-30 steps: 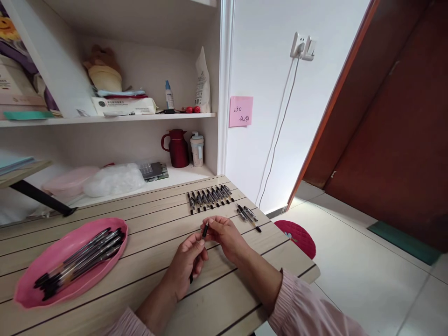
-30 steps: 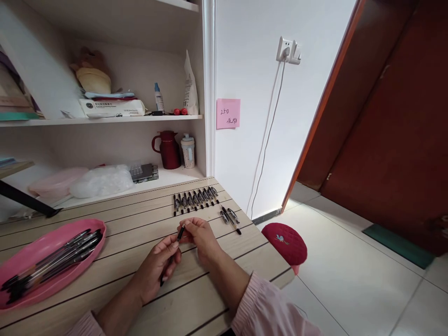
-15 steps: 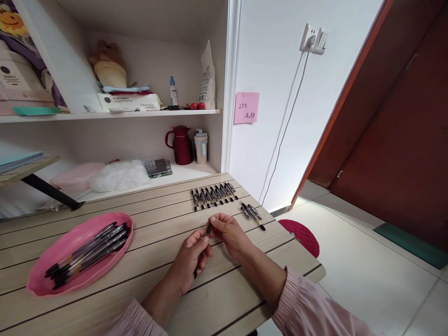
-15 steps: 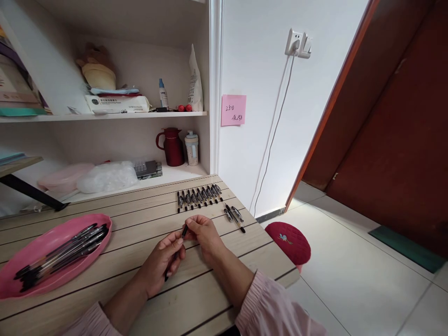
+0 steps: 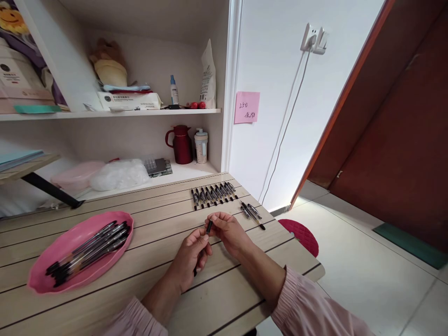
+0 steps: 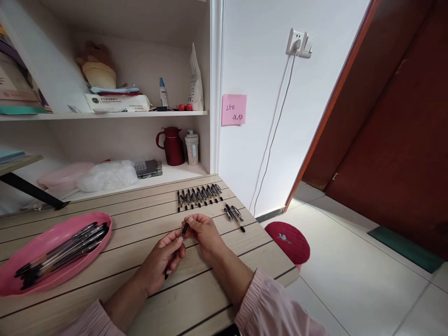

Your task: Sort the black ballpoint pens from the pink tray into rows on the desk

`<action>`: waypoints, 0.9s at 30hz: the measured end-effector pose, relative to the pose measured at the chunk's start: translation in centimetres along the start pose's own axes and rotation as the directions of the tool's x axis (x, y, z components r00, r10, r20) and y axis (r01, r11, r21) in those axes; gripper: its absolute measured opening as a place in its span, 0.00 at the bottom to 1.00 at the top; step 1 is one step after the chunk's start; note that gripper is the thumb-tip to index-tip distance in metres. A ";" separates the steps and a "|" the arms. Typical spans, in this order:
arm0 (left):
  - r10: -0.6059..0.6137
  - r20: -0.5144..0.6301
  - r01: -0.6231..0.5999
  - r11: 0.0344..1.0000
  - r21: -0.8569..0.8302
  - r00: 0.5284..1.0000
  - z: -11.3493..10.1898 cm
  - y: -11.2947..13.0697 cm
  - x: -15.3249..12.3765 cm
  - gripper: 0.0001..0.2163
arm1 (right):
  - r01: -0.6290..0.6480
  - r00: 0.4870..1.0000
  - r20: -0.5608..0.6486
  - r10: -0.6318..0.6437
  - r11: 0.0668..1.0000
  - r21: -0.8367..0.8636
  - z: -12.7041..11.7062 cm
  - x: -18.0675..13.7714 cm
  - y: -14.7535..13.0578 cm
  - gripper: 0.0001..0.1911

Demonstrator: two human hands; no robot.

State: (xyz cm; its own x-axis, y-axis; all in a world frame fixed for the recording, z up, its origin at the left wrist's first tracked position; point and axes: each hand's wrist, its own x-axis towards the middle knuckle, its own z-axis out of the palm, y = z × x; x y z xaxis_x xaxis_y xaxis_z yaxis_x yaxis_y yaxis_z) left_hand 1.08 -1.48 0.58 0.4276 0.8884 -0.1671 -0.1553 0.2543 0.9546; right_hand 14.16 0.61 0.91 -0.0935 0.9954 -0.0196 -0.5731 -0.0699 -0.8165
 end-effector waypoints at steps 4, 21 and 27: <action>-0.004 -0.021 0.003 1.000 -0.008 1.000 0.0 0.0 0.1 0.12 | -0.026 1.000 0.011 0.026 0.999 0.023 0.2 -0.1 -0.1 0.16; -0.050 -0.009 0.050 0.999 -0.004 0.999 -0.3 0.1 0.0 0.14 | 0.178 0.942 -0.168 -0.290 0.858 -0.482 -2.1 0.0 -2.9 0.10; -0.042 -0.010 0.042 0.999 -0.010 0.999 -0.4 0.0 0.0 0.14 | 0.116 0.966 0.113 -0.231 0.002 -0.993 -3.7 -2.2 -3.0 0.03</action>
State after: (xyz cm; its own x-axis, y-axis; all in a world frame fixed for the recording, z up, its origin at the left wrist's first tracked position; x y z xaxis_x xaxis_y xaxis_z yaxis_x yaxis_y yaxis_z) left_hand 0.76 -1.32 0.44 0.4244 0.8810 -0.2092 -0.1465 0.2948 0.9443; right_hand 19.14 -1.08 1.26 -0.0501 0.9708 0.2345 0.7966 0.1804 -0.5769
